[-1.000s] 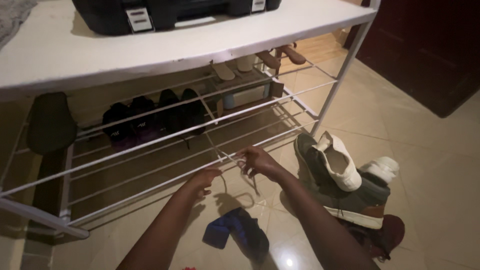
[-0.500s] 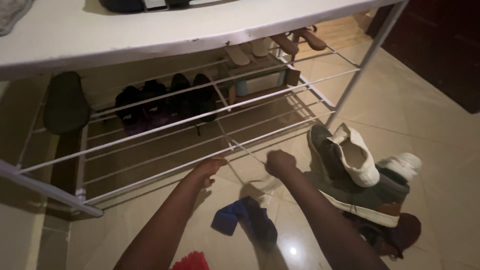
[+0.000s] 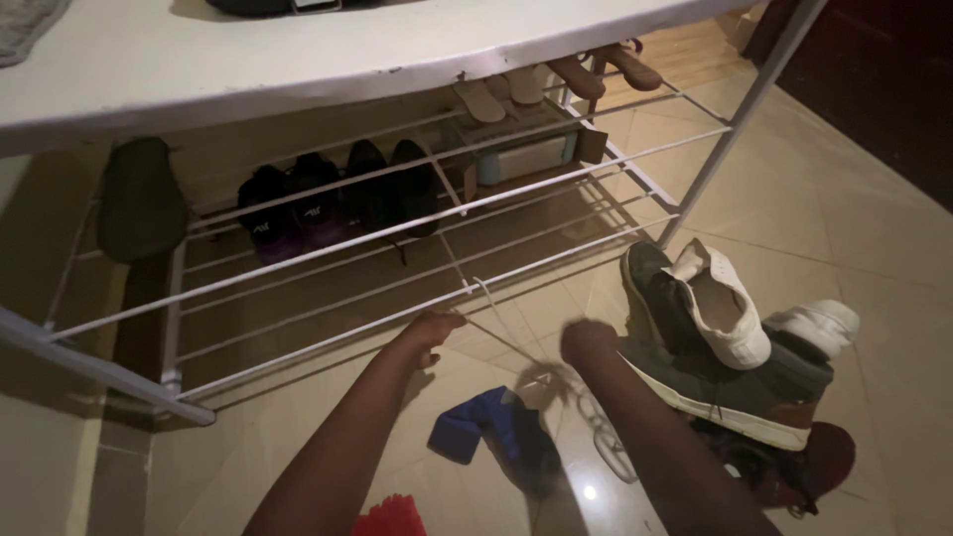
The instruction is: The person removes multiple pairs of shoes from a white metal shoe rack and places them on the floor. They handle sneakers, sandals, and slippers, stacking them into a pile. The person then ties the laces of a pair of black sneakers.
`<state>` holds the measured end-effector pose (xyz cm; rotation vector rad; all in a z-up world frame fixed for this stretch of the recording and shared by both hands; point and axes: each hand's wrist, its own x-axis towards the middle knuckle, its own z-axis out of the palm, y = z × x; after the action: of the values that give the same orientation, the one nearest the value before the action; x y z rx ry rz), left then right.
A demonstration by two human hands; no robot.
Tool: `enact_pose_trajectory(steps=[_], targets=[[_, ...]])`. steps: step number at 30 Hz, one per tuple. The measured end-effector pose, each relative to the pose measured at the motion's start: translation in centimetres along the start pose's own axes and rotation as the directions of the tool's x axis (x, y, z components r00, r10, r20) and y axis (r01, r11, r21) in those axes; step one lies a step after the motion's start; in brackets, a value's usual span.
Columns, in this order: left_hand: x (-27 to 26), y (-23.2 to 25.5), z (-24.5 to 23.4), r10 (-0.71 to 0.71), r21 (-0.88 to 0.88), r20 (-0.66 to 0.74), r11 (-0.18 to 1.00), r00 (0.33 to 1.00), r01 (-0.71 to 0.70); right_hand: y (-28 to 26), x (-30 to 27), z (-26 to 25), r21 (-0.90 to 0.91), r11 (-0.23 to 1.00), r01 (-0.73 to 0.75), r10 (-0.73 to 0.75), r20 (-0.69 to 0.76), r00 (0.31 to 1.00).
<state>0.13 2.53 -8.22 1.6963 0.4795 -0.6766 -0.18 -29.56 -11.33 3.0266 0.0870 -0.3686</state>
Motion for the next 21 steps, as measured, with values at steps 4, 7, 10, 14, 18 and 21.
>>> enact_pose_trajectory(steps=[4, 7, 10, 14, 18, 21], targets=[[0.0, 0.3, 0.4, 0.010, 0.004, 0.007, 1.000, 1.000, -0.010, -2.5, -0.2, -0.4, 0.138, 0.980, 0.145, -0.129, -0.118, 0.985], [0.0, 0.5, 1.0, 0.022, 0.016, 0.005, 1.000, 1.000, -0.022, -4.0, 0.0, 1.5, 0.267, 0.866, 0.422, -0.385, -0.183, 0.905], [-0.1, 0.4, 1.1, 0.068, 0.008, 0.032, 0.998, 0.997, -0.068, -6.9, 0.9, 4.5, 0.278, 0.850, 0.447, -0.408, -0.190, 0.893], [0.1, 0.0, 1.6, 0.074, 0.027, 0.015, 0.997, 0.997, -0.074, -9.8, 4.0, 8.7, 0.255, 0.838, 0.482, -0.447, -0.184, 0.875], [0.3, -1.2, 0.6, 0.049, 0.014, -0.023, 0.999, 0.999, -0.049, -8.7, 4.1, 11.5, 0.130, 0.844, 0.521, -0.525, 0.000, 0.851], [0.9, -2.8, -0.9, 0.037, 0.050, -0.029, 0.998, 0.999, -0.035, -5.7, 2.1, 11.3, 0.151, 0.906, 0.395, -0.422, 0.257, 0.869]])
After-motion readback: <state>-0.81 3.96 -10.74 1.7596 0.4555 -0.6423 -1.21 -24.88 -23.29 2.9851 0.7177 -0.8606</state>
